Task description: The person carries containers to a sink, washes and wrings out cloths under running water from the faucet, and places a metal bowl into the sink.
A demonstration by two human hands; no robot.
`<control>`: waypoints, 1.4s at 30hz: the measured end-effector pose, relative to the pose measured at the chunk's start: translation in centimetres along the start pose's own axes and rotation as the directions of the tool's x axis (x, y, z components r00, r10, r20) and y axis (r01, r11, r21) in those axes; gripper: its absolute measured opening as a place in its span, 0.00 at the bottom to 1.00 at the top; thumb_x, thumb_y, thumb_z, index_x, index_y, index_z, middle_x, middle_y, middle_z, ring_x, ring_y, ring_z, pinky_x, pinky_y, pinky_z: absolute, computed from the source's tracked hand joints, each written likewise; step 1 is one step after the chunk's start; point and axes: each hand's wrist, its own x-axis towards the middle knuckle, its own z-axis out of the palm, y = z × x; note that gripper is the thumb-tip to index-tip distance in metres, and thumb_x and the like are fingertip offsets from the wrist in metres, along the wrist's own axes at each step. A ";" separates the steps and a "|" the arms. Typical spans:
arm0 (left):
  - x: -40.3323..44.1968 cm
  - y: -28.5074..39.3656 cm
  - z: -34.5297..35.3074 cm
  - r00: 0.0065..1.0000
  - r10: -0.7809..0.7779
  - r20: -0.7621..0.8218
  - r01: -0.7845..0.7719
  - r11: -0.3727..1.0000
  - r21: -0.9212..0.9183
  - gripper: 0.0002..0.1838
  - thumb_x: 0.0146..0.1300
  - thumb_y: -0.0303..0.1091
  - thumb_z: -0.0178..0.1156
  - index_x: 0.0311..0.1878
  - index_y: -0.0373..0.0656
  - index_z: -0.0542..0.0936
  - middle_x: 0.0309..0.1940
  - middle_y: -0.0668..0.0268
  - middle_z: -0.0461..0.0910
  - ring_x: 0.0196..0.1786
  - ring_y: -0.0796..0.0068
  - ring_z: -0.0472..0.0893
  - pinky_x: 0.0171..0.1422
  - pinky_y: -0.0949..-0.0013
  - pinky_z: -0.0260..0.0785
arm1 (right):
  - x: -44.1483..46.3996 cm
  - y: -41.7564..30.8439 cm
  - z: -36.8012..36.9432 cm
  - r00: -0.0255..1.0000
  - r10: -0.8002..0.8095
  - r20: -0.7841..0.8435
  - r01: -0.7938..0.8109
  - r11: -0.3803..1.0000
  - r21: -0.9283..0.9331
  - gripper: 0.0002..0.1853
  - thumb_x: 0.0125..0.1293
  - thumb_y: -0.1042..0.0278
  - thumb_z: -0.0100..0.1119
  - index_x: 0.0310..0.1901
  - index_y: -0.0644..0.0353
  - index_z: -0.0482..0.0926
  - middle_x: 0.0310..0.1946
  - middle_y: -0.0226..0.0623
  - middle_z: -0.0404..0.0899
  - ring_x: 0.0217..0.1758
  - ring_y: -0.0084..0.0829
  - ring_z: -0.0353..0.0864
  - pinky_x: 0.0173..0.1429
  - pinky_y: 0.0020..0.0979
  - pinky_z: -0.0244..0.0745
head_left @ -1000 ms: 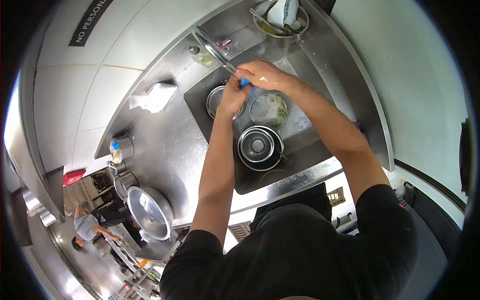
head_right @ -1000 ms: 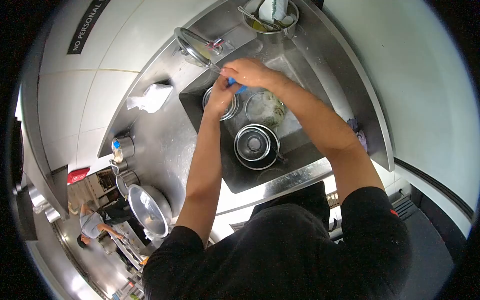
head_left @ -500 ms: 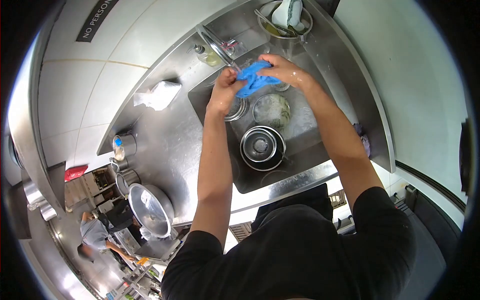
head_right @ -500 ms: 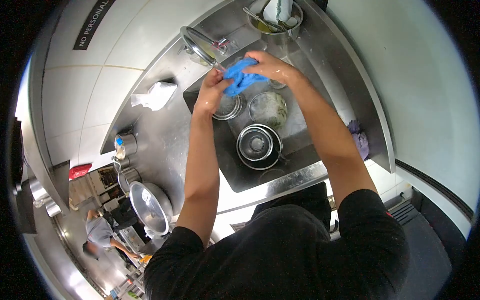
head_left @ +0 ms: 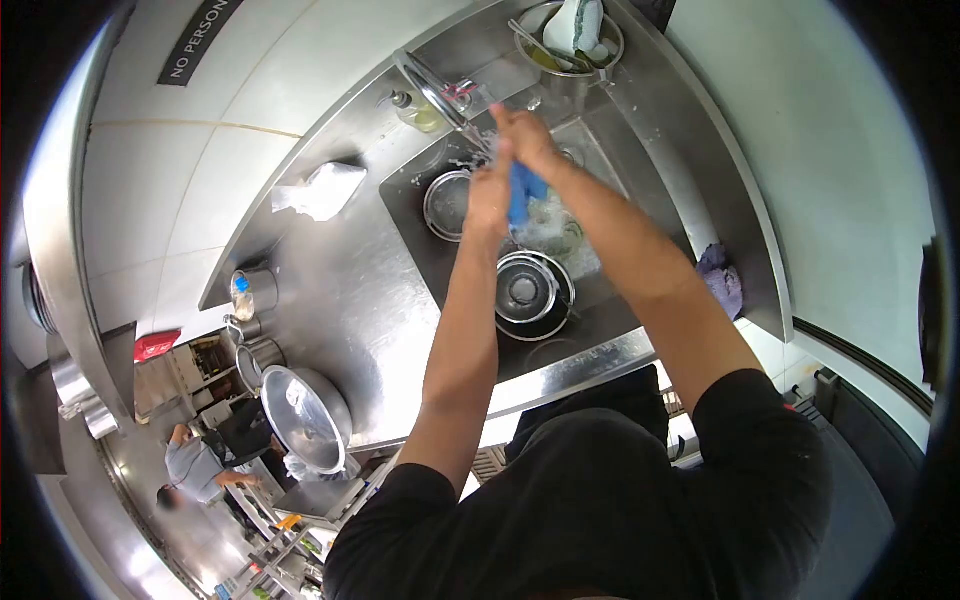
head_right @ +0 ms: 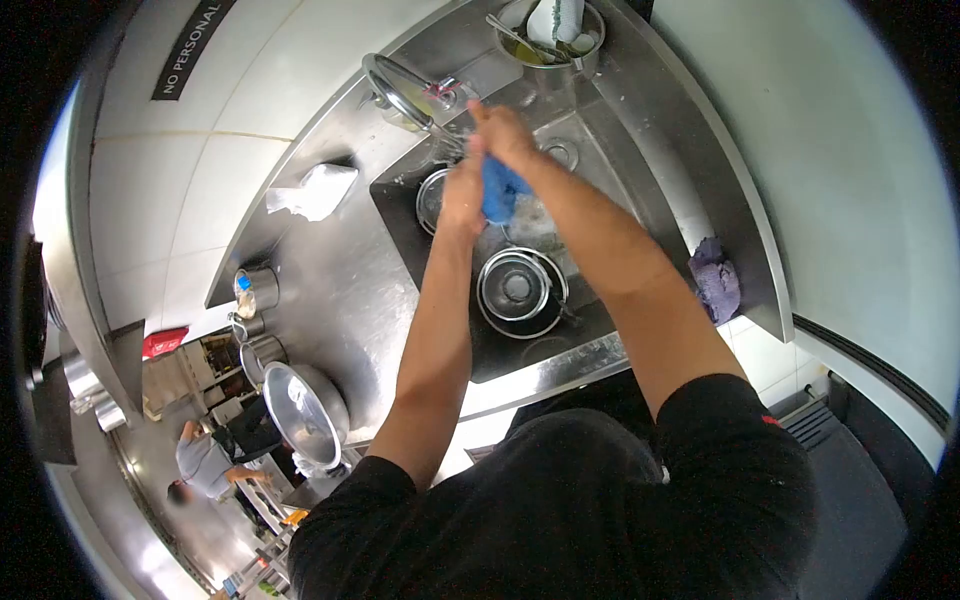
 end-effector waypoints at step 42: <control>2.6 -1.0 -1.3 0.987 0.135 0.090 -0.044 0.757 -0.652 0.20 0.77 0.47 0.46 0.59 0.43 0.75 0.48 0.61 0.81 0.53 0.62 0.81 0.61 0.54 0.75 | -6.9 -5.9 -2.9 0.943 -0.307 0.131 0.320 0.943 -0.092 0.24 0.67 0.44 0.64 0.44 0.62 0.81 0.42 0.49 0.86 0.48 0.45 0.86 0.52 0.42 0.78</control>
